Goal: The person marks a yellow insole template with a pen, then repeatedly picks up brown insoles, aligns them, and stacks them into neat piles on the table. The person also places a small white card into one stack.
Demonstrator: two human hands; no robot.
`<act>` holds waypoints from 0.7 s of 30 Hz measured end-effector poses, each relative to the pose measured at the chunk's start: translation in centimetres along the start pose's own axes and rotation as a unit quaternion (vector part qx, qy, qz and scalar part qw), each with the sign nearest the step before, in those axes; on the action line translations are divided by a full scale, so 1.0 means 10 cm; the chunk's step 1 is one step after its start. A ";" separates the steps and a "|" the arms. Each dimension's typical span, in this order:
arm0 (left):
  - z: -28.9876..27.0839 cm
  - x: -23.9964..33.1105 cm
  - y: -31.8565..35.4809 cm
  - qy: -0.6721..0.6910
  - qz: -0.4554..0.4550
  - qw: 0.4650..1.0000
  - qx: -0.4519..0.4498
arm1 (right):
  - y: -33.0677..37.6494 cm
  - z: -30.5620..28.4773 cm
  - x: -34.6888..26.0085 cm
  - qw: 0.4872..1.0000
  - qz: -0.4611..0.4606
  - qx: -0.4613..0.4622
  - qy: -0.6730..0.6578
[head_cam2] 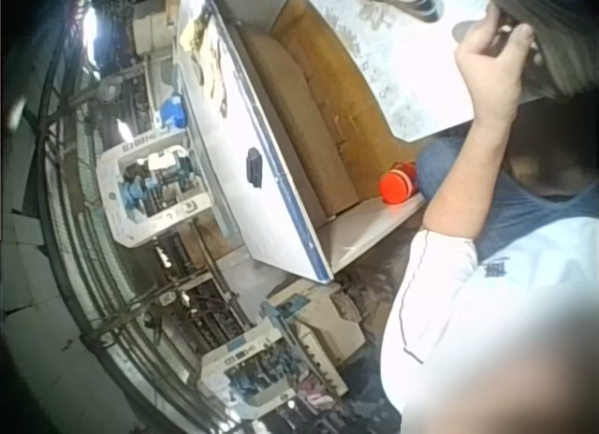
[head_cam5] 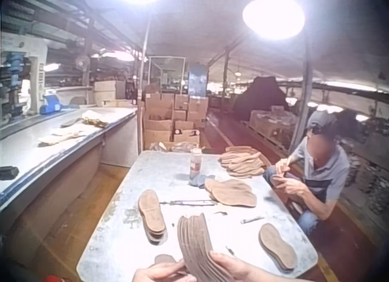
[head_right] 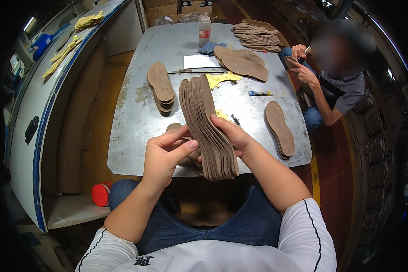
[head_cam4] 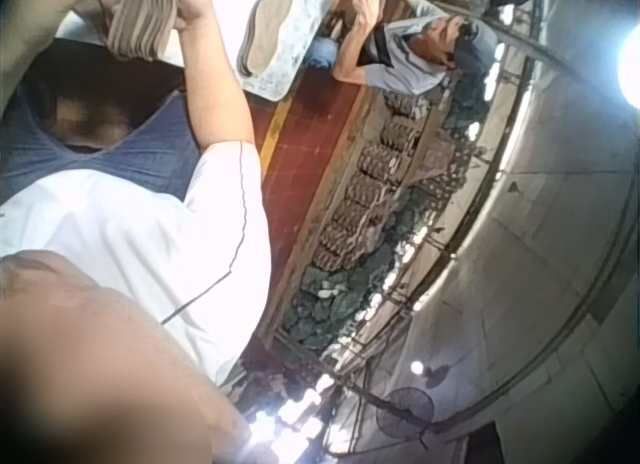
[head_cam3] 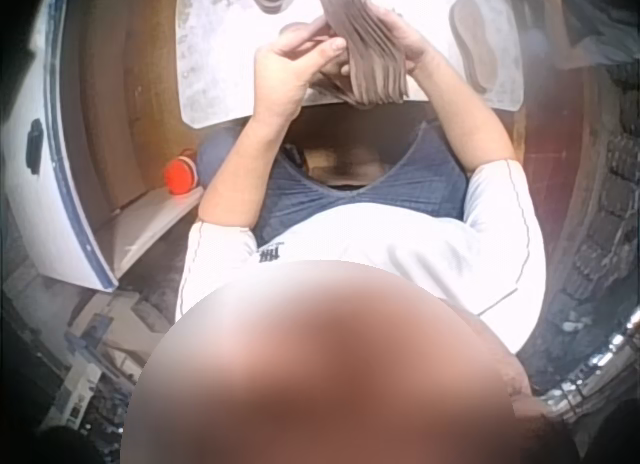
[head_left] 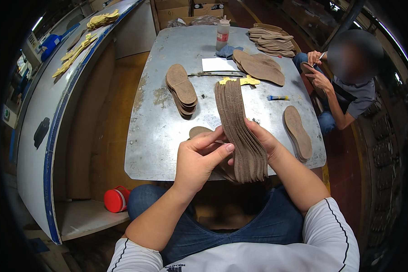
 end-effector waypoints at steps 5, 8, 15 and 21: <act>-0.01 -0.01 -0.01 0.000 0.001 1.000 0.002 | 0.00 0.01 0.01 1.000 -0.001 0.001 -0.004; 0.00 0.00 0.00 0.003 0.003 1.000 -0.001 | 0.00 0.02 0.00 1.000 -0.004 -0.001 -0.005; 0.00 -0.01 0.00 0.007 0.001 1.000 0.001 | 0.00 0.02 0.00 1.000 -0.004 0.001 -0.006; 0.00 -0.05 -0.01 -0.009 0.001 1.000 -0.008 | -0.04 0.05 -0.06 0.998 -0.014 0.058 0.003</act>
Point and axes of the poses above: each hand's wrist, its own y-axis away from the middle knuckle, its own z-axis out of the palm, x = y × z, the point moved 9 cm from there along -y, towards the middle knuckle, and after that the axes turned 3 degrees about z, right-handed, at the moved point
